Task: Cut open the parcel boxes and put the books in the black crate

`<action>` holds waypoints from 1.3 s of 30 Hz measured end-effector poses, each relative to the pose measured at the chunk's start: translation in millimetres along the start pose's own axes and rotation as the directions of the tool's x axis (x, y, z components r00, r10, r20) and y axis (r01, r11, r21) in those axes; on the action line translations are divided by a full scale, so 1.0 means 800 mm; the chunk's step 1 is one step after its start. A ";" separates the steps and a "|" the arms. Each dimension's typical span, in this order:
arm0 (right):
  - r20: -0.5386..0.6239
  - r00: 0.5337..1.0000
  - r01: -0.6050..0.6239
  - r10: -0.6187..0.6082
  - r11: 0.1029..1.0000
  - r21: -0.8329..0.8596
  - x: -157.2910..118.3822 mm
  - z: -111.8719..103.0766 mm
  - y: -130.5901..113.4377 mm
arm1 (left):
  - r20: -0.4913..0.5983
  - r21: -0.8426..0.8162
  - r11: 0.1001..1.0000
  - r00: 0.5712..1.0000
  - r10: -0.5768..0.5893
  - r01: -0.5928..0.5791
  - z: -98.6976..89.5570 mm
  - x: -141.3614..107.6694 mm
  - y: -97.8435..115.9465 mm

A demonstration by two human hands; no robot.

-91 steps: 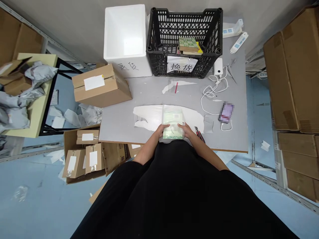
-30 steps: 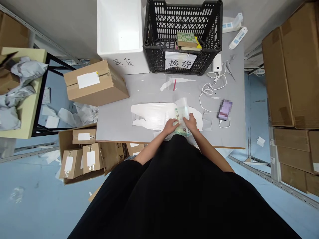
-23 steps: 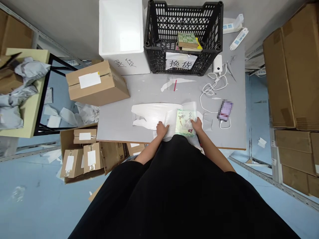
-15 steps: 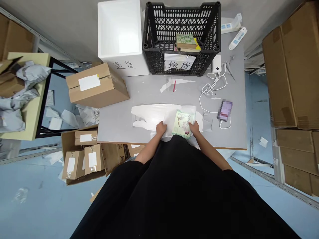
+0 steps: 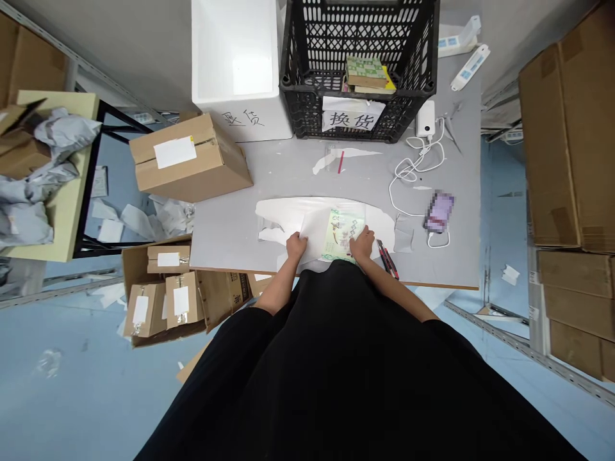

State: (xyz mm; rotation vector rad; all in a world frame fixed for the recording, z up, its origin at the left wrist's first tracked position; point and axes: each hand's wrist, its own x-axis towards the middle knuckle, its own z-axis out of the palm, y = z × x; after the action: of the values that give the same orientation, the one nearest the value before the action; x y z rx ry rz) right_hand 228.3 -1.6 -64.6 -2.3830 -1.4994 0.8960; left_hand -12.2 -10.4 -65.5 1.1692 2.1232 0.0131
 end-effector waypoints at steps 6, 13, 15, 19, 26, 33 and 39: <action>0.063 0.974 0.225 -0.217 0.961 -0.161 -0.020 0.013 -0.030 | -0.196 0.124 0.985 0.971 0.140 -0.117 -0.002 -0.014 0.014; 0.069 0.992 0.118 -0.108 0.977 -0.176 -0.018 0.017 -0.034 | 0.096 0.073 0.934 0.935 0.342 -0.349 0.037 -0.034 0.064; 0.084 0.994 0.084 -0.072 0.985 -0.148 -0.013 0.011 -0.026 | 0.131 -0.017 0.974 0.965 0.228 -0.228 0.051 -0.033 0.073; 0.094 0.996 0.012 -0.006 0.998 -0.064 -0.005 0.000 -0.012 | 0.160 -0.099 0.989 0.979 0.127 -0.112 0.061 -0.022 0.078; 0.123 0.991 0.041 -0.043 0.999 0.020 0.002 -0.006 -0.002 | 0.203 -0.149 0.988 0.977 0.068 -0.038 0.057 -0.006 0.073; 0.053 0.997 0.050 -0.057 0.990 0.135 0.028 -0.042 0.023 | 0.165 -0.118 0.992 0.985 0.051 -0.032 0.049 -0.008 0.065; -0.209 0.971 -0.110 0.118 0.993 0.053 0.026 -0.080 0.067 | 0.163 -0.118 0.993 0.986 0.035 -0.016 0.046 -0.014 0.070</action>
State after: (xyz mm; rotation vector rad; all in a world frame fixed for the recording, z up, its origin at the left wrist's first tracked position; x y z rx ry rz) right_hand 312.0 1.0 -45.8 -2.4659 -1.2649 0.6615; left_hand 53.8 3.2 -68.7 1.0901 1.9364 0.0495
